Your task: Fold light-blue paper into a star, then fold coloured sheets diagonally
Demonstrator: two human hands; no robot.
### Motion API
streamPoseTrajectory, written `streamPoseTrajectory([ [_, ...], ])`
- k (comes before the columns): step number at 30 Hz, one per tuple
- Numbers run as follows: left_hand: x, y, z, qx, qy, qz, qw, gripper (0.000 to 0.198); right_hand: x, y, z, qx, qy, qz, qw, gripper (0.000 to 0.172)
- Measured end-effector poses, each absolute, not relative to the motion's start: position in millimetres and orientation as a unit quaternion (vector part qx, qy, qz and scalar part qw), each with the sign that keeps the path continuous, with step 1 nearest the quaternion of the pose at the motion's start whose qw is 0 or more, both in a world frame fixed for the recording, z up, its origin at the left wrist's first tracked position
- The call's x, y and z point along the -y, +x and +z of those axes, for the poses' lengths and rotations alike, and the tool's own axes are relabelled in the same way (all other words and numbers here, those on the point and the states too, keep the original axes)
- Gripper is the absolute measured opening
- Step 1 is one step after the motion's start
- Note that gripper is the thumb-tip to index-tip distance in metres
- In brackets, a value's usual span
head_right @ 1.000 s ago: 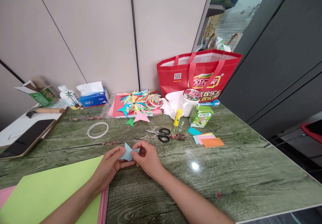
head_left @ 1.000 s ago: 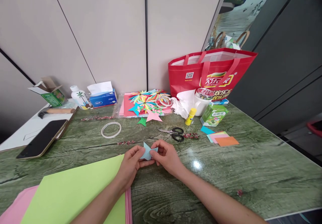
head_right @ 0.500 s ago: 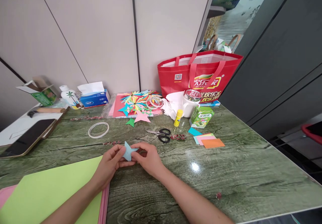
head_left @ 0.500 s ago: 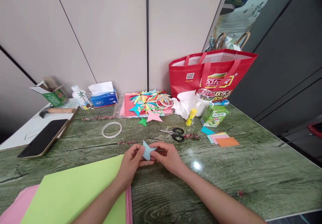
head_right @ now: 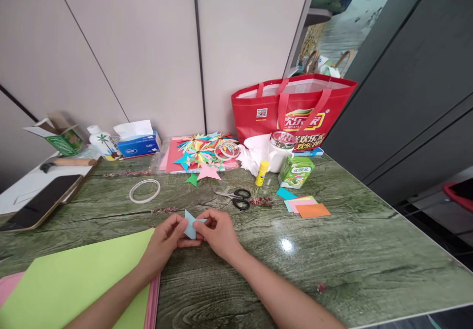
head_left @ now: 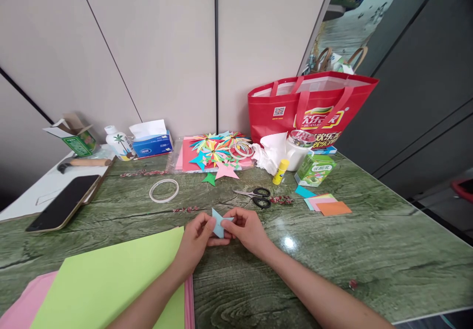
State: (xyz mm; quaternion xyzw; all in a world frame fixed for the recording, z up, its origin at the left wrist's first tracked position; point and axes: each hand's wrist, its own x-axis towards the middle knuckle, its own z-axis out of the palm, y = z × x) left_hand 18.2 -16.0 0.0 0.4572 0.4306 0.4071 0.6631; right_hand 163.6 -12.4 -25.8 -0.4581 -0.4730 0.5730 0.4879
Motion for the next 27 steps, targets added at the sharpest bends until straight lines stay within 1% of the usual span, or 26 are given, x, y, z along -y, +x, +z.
streamPoseTrajectory([
  [4,16,19,1,-0.436,0.474,0.406,0.648,0.029,13,163,-21,0.482,-0.461,0.556,0.497,0.021],
  [8,13,16,4,-0.453,0.471,0.39,0.649,0.029,10,167,-19,0.481,-0.411,0.612,0.474,0.025],
  [11,11,15,7,-0.465,0.48,0.38,0.639,0.028,8,169,-21,0.487,-0.4,0.627,0.457,0.028],
  [16,10,15,4,-0.475,0.507,0.369,0.618,0.029,10,162,-23,0.48,-0.452,0.594,0.461,0.031],
  [20,9,14,1,-0.471,0.501,0.366,0.628,0.029,13,158,-20,0.469,-0.486,0.573,0.464,0.031],
  [22,9,12,3,-0.458,0.491,0.37,0.642,0.029,13,159,-17,0.462,-0.466,0.59,0.469,0.03],
  [27,7,8,8,-0.456,0.465,0.369,0.663,0.028,11,163,-15,0.408,-0.391,0.689,0.454,0.032],
])
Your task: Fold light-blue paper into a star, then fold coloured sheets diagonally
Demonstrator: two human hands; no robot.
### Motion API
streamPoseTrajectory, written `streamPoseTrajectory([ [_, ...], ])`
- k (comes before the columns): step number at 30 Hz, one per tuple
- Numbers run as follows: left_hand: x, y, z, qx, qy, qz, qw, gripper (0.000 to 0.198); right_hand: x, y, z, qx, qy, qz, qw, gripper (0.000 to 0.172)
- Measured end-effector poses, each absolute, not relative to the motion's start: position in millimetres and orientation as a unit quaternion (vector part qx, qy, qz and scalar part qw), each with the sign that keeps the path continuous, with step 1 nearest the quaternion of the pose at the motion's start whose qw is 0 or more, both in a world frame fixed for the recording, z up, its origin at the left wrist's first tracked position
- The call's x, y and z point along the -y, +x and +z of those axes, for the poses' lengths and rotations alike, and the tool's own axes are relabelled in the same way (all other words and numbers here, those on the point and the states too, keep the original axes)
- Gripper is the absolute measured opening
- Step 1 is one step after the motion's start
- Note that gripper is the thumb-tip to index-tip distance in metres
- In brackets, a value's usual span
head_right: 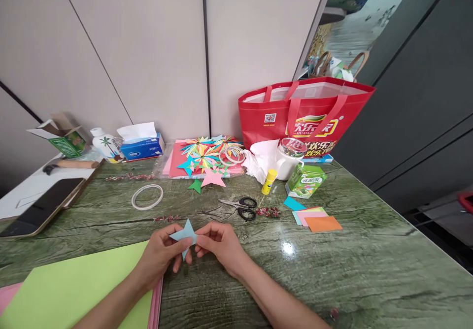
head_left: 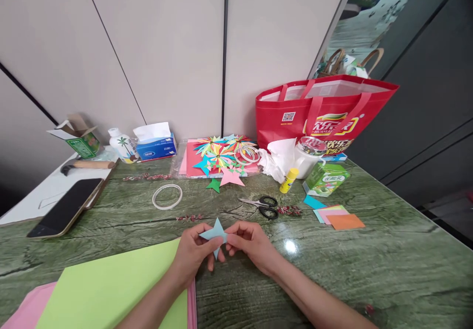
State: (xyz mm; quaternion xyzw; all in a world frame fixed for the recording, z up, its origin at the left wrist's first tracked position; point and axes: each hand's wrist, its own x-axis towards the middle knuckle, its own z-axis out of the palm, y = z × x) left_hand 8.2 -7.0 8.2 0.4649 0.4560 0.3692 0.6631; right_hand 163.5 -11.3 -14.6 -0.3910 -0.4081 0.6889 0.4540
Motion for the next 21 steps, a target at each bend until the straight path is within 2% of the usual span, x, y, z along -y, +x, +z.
streamPoseTrajectory([
  [4,4,6,6,-0.48,0.462,0.36,0.654,0.027,11,163,-17,0.395,-0.393,0.69,0.461,0.034],
  [9,3,6,6,-0.481,0.506,0.284,0.657,0.028,13,160,-20,0.462,-0.409,0.649,0.445,0.032],
  [16,5,7,0,-0.461,0.523,0.287,0.657,0.042,14,160,-24,0.475,-0.446,0.608,0.454,0.035],
  [21,6,8,-3,-0.493,0.551,0.289,0.609,0.042,19,157,-22,0.507,-0.481,0.58,0.419,0.033],
])
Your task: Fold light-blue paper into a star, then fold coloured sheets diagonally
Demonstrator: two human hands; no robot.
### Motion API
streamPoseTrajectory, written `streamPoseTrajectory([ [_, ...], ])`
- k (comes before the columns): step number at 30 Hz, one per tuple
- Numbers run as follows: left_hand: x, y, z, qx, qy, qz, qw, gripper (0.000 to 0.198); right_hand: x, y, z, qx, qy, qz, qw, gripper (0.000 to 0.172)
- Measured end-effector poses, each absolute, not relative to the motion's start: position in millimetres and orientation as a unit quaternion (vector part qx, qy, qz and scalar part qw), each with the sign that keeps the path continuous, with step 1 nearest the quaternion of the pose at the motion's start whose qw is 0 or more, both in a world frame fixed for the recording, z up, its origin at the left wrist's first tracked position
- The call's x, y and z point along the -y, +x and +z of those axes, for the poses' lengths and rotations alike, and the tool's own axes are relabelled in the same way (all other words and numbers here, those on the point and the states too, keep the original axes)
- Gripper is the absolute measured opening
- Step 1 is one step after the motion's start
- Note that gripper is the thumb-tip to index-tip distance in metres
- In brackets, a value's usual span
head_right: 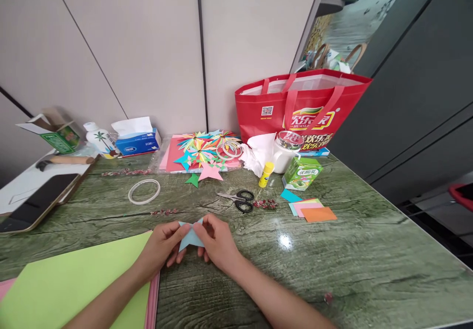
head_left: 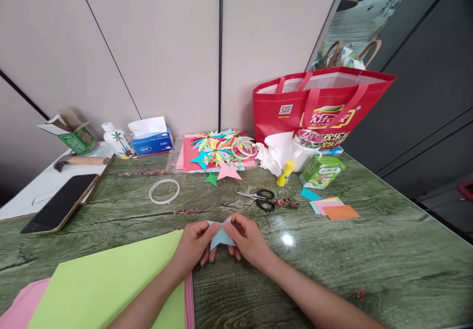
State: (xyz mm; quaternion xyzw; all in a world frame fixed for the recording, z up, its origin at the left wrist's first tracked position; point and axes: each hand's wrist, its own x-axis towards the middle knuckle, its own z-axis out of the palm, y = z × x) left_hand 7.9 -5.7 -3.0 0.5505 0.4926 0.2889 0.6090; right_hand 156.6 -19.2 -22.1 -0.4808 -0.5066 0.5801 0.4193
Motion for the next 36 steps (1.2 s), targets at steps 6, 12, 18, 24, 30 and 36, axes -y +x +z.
streamPoseTrajectory([
  [6,11,15,3,-0.492,0.537,0.32,0.606,0.038,28,155,-18,0.544,-0.479,0.481,0.493,0.034],
  [12,17,16,6,-0.483,0.566,0.33,0.581,0.037,23,156,-17,0.459,-0.39,0.653,0.46,0.038],
  [18,12,16,2,-0.456,0.511,0.347,0.641,0.038,20,158,-19,0.475,-0.477,0.564,0.478,0.039],
  [24,9,17,2,-0.43,0.504,0.339,0.668,0.038,16,162,-21,0.487,-0.489,0.548,0.474,0.038],
  [30,9,14,0,-0.488,0.513,0.343,0.617,0.036,16,159,-20,0.489,-0.443,0.598,0.455,0.037],
  [36,10,13,-3,-0.471,0.508,0.338,0.637,0.037,17,160,-16,0.472,-0.414,0.614,0.478,0.035],
])
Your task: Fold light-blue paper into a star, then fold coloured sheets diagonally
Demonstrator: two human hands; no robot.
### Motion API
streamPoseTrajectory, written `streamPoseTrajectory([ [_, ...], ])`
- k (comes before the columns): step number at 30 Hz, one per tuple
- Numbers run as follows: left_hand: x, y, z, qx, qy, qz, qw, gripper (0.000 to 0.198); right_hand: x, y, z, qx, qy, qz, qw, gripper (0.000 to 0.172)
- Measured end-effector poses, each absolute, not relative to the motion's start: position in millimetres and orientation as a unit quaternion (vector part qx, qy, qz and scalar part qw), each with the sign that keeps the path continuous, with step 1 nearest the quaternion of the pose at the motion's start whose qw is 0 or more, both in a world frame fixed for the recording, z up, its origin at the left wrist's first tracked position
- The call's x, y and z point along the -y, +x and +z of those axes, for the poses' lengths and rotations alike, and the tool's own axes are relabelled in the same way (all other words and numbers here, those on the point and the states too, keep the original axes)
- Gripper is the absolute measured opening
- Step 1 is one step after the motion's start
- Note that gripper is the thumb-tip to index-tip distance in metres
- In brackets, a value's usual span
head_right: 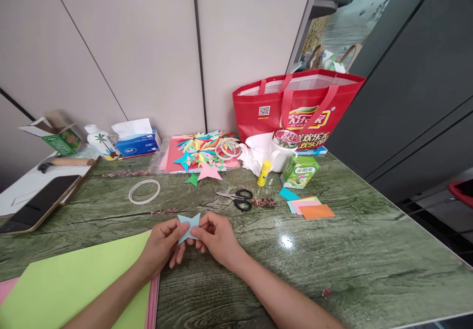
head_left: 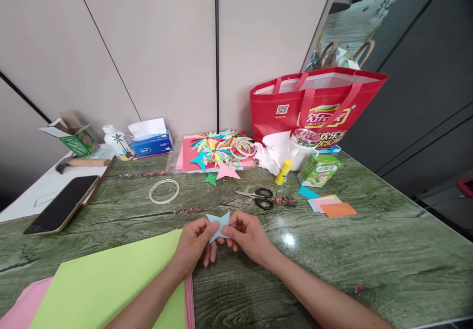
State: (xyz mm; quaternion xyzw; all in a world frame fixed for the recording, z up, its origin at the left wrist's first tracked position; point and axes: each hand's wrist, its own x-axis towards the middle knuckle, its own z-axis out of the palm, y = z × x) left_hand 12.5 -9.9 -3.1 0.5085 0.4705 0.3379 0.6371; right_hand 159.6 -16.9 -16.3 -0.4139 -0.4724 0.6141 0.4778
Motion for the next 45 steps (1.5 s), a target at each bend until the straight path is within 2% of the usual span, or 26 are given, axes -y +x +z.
streamPoseTrajectory([
  [4,10,14,-4,-0.479,0.545,0.339,0.599,0.038,15,161,-18,0.481,-0.435,0.606,0.461,0.036],
  [7,10,14,-5,-0.475,0.551,0.317,0.609,0.038,15,161,-22,0.493,-0.451,0.596,0.446,0.036],
  [13,9,11,-5,-0.434,0.61,0.262,0.609,0.038,16,159,-23,0.513,-0.478,0.54,0.465,0.036],
  [19,10,8,-4,-0.4,0.652,0.259,0.589,0.04,12,159,-27,0.505,-0.467,0.57,0.449,0.041],
  [28,5,8,-14,-0.473,0.52,0.357,0.616,0.043,7,158,-25,0.519,-0.429,0.576,0.463,0.04],
  [38,5,8,-13,-0.422,0.501,0.371,0.658,0.039,8,160,-24,0.482,-0.415,0.613,0.469,0.039],
  [45,5,10,-11,-0.455,0.487,0.372,0.646,0.038,6,163,-24,0.457,-0.439,0.598,0.491,0.041],
])
